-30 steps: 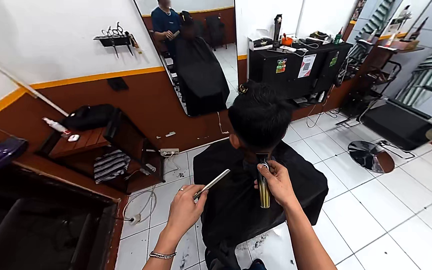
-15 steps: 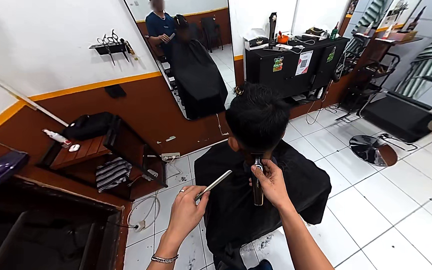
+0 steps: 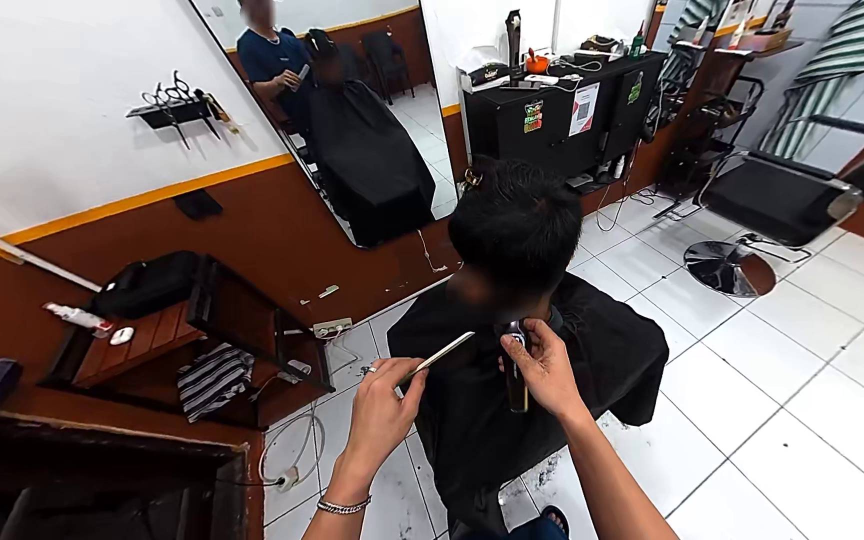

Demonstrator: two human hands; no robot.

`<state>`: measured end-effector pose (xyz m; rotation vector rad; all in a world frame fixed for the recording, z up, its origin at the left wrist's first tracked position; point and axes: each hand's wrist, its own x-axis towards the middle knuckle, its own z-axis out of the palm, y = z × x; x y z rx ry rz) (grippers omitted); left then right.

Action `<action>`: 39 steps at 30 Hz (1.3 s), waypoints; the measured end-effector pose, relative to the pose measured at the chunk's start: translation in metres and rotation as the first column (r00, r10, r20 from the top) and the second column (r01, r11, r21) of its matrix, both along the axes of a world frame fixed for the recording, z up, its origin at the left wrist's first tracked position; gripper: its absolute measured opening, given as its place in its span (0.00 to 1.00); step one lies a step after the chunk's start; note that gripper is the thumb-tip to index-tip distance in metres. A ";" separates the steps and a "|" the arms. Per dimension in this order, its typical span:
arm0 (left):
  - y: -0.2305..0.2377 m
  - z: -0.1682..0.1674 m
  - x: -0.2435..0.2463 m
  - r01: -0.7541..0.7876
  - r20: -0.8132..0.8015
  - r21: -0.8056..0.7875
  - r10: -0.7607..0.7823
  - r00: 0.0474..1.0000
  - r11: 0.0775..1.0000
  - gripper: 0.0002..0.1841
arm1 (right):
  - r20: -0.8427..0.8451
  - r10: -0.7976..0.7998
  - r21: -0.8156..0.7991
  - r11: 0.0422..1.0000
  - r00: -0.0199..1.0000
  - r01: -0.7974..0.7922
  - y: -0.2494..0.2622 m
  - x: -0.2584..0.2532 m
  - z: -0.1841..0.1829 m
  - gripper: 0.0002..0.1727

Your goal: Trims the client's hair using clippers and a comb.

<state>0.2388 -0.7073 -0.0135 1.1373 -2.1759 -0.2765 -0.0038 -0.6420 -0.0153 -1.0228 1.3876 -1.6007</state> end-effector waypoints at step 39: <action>-0.068 -0.038 0.065 0.213 -0.015 0.157 -0.213 0.977 0.964 0.16 | -0.176 -0.284 0.195 0.929 0.943 0.316 -0.014 0.045 0.011 0.21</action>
